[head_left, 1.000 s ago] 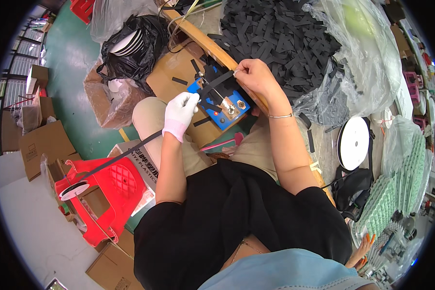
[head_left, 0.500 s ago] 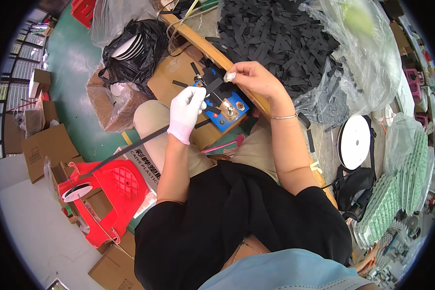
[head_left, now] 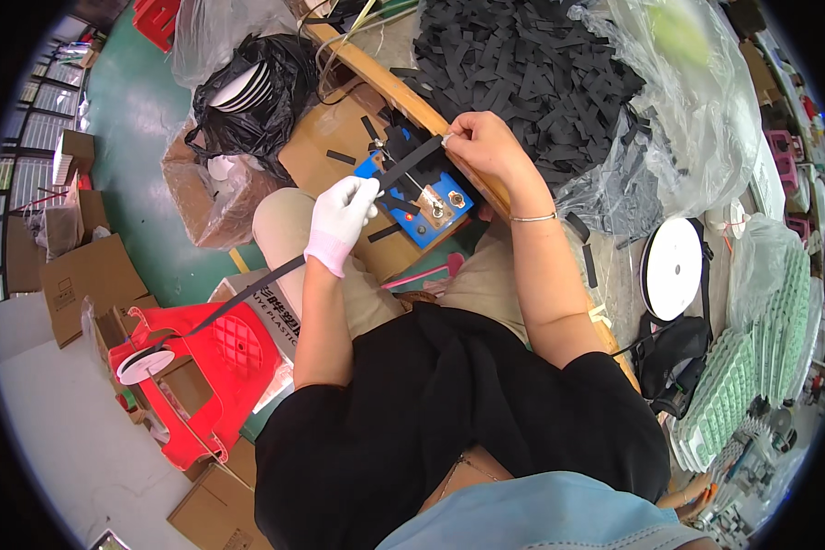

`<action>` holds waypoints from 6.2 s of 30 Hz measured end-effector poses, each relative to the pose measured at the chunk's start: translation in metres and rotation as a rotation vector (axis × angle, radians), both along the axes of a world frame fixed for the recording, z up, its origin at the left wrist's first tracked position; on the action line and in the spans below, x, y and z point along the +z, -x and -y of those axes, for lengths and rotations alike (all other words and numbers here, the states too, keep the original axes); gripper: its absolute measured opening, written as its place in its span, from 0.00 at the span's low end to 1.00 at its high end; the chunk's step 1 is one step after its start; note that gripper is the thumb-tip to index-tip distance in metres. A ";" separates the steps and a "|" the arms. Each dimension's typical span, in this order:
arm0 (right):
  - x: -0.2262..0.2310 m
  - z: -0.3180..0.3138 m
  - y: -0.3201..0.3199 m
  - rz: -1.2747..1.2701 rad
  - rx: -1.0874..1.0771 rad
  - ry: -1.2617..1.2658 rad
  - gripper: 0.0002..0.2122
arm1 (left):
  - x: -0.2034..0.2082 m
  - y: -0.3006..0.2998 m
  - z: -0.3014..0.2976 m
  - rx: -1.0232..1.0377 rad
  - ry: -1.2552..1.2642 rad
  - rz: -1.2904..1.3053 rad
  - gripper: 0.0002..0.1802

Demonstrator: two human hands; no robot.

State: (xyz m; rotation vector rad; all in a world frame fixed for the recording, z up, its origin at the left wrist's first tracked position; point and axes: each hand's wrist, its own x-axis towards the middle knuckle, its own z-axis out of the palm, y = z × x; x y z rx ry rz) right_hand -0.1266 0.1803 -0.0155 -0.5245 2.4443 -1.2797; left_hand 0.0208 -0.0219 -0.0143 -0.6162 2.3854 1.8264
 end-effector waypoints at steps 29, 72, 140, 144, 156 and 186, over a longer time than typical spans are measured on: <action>0.004 -0.001 -0.005 0.353 0.257 0.440 0.04 | 0.012 0.016 -0.024 0.046 -0.125 -0.105 0.12; -0.001 -0.001 -0.001 0.175 0.113 0.227 0.05 | 0.004 0.013 -0.013 0.016 -0.078 -0.060 0.12; 0.017 0.002 -0.011 0.328 0.189 0.443 0.05 | 0.007 0.022 -0.018 0.026 -0.169 -0.096 0.12; 0.007 0.002 -0.008 0.273 0.206 0.427 0.04 | 0.006 0.021 -0.020 0.016 -0.142 -0.091 0.12; 0.008 0.003 -0.004 -0.041 -0.022 -0.054 0.08 | -0.015 -0.001 0.008 0.004 -0.045 0.001 0.13; 0.005 0.000 -0.002 0.045 0.046 0.111 0.06 | 0.003 0.008 -0.005 -0.042 -0.076 -0.026 0.12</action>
